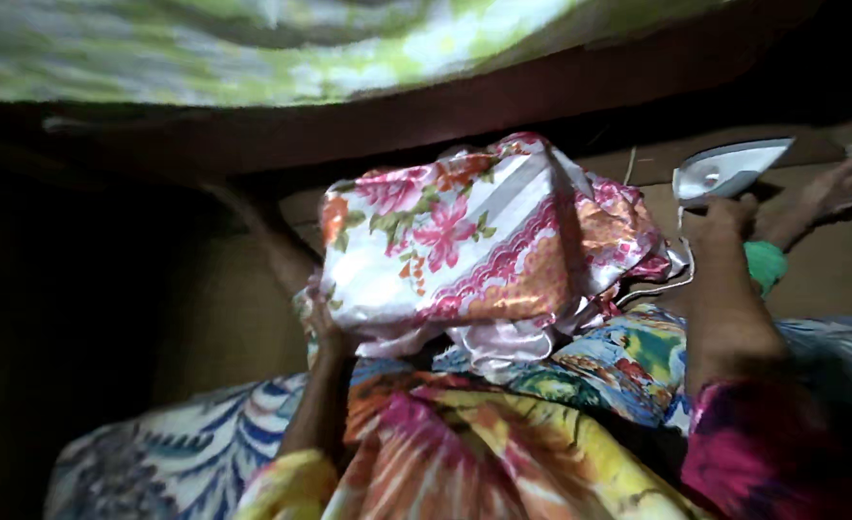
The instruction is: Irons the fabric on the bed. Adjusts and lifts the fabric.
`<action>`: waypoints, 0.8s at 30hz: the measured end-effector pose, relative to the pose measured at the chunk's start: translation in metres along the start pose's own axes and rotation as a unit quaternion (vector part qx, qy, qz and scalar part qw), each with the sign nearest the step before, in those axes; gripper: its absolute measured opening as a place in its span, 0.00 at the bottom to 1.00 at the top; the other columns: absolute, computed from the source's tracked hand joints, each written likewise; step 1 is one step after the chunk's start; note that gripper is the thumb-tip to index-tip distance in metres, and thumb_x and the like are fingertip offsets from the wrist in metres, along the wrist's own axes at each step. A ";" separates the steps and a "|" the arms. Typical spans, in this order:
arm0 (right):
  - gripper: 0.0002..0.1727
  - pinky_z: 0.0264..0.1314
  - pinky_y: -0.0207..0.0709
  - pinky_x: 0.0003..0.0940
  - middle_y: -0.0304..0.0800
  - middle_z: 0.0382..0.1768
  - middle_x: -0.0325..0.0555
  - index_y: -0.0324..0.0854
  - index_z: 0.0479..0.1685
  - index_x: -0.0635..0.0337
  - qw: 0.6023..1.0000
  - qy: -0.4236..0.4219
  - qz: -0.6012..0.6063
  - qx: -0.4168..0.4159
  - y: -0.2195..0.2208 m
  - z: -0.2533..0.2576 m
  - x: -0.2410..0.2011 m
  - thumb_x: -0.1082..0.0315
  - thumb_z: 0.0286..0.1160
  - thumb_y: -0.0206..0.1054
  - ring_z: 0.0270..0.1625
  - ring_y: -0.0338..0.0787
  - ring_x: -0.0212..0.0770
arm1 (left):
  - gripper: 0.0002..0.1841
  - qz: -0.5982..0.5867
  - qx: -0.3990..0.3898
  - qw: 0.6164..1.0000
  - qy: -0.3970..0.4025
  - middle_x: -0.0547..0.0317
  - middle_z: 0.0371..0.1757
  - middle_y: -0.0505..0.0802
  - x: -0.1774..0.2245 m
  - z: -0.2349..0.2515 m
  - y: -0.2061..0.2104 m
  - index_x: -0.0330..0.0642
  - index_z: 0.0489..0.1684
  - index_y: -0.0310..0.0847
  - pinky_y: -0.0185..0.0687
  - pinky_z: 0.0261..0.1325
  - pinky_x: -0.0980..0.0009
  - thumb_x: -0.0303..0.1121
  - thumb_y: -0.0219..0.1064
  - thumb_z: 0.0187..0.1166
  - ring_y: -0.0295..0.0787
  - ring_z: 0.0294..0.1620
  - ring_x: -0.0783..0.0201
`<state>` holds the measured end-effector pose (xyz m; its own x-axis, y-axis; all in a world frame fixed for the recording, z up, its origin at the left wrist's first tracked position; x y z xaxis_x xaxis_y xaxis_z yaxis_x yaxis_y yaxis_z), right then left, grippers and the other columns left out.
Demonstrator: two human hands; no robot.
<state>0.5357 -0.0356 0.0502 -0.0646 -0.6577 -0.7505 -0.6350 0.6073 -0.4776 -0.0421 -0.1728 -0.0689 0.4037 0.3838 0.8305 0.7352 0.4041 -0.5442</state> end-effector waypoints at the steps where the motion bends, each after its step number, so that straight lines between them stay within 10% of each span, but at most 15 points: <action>1: 0.35 0.90 0.54 0.40 0.54 0.90 0.62 0.45 0.92 0.70 1.000 -0.007 0.024 0.008 -0.001 -0.004 0.005 0.82 0.85 0.51 0.90 0.60 0.49 | 0.28 -0.007 0.008 1.000 -0.010 0.31 0.83 0.71 0.004 0.000 0.001 0.26 0.87 0.56 0.64 0.84 0.55 0.37 0.37 0.95 0.69 0.83 0.50; 3: 0.38 0.79 0.71 0.44 0.63 0.85 0.64 0.50 0.91 0.69 0.992 -0.102 0.079 0.005 0.000 0.039 0.033 0.86 0.79 0.57 0.81 0.74 0.53 | 0.28 -0.025 0.001 1.000 -0.005 0.32 0.80 0.75 0.007 0.001 0.000 0.28 0.85 0.61 0.67 0.82 0.52 0.40 0.36 0.96 0.73 0.79 0.51; 4: 0.39 0.65 0.86 0.44 0.65 0.78 0.80 0.47 0.86 0.82 0.949 -0.300 0.064 -0.070 -0.002 0.081 0.056 0.79 0.76 0.63 0.73 0.81 0.60 | 0.28 -0.028 -0.012 1.000 0.008 0.33 0.81 0.74 0.003 0.003 0.000 0.29 0.85 0.60 0.65 0.84 0.52 0.41 0.36 0.96 0.71 0.81 0.50; 6: 0.43 0.70 0.82 0.40 0.66 0.81 0.66 0.48 0.90 0.69 0.944 -0.304 0.079 -0.103 0.003 0.100 0.071 0.71 0.76 0.68 0.75 0.80 0.51 | 0.29 -0.023 -0.030 0.999 0.039 0.32 0.83 0.71 -0.004 0.008 0.000 0.29 0.86 0.59 0.61 0.86 0.49 0.42 0.36 0.95 0.68 0.84 0.48; 10: 0.35 0.75 0.78 0.35 0.69 0.81 0.61 0.55 0.88 0.69 0.895 -0.428 -0.002 -0.126 0.002 -0.024 0.068 0.67 0.83 0.63 0.76 0.79 0.44 | 0.28 0.004 -0.025 0.993 0.117 0.23 0.72 0.80 -0.007 0.021 -0.002 0.19 0.73 0.70 0.66 0.83 0.48 0.38 0.39 0.94 0.77 0.77 0.42; 16: 0.16 0.53 0.90 0.34 0.93 0.49 0.53 0.82 0.62 0.73 0.763 -0.515 -0.084 -0.382 0.063 -0.188 0.130 0.70 0.83 0.62 0.45 0.93 0.35 | 0.21 -0.038 -0.002 0.983 0.179 0.34 0.54 0.89 -0.011 0.029 -0.015 0.22 0.65 0.76 0.81 0.63 0.57 0.34 0.47 0.92 0.88 0.54 0.55; 20: 0.17 0.71 0.82 0.46 0.88 0.63 0.60 0.88 0.64 0.62 0.639 -0.510 -0.275 -0.506 0.106 -0.228 0.191 0.66 0.80 0.67 0.65 0.88 0.52 | 0.20 -0.074 0.014 0.977 0.200 0.39 0.62 0.89 -0.016 0.028 -0.044 0.26 0.69 0.75 0.83 0.66 0.61 0.33 0.53 0.90 0.88 0.60 0.58; 24: 0.37 0.84 0.59 0.68 0.63 0.85 0.69 0.69 0.87 0.49 0.587 -0.444 -0.474 -0.483 0.128 -0.221 0.235 0.62 0.75 0.73 0.86 0.64 0.71 | 0.29 0.048 0.009 0.994 0.095 0.30 0.74 0.80 -0.037 0.015 -0.074 0.31 0.82 0.66 0.72 0.77 0.40 0.44 0.59 0.89 0.78 0.75 0.37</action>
<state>0.2693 -0.2107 -0.0867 0.8252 0.2563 -0.5033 -0.2292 -0.6626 -0.7131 -0.1193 -0.2042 -0.0615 0.5676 0.2582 0.7818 0.6795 0.3892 -0.6219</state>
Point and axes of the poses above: each hand's wrist, its own z-axis towards the middle knuckle, its own y-axis out of the palm, x = y × z, the point moved 7 cm from there along z, towards the middle knuckle
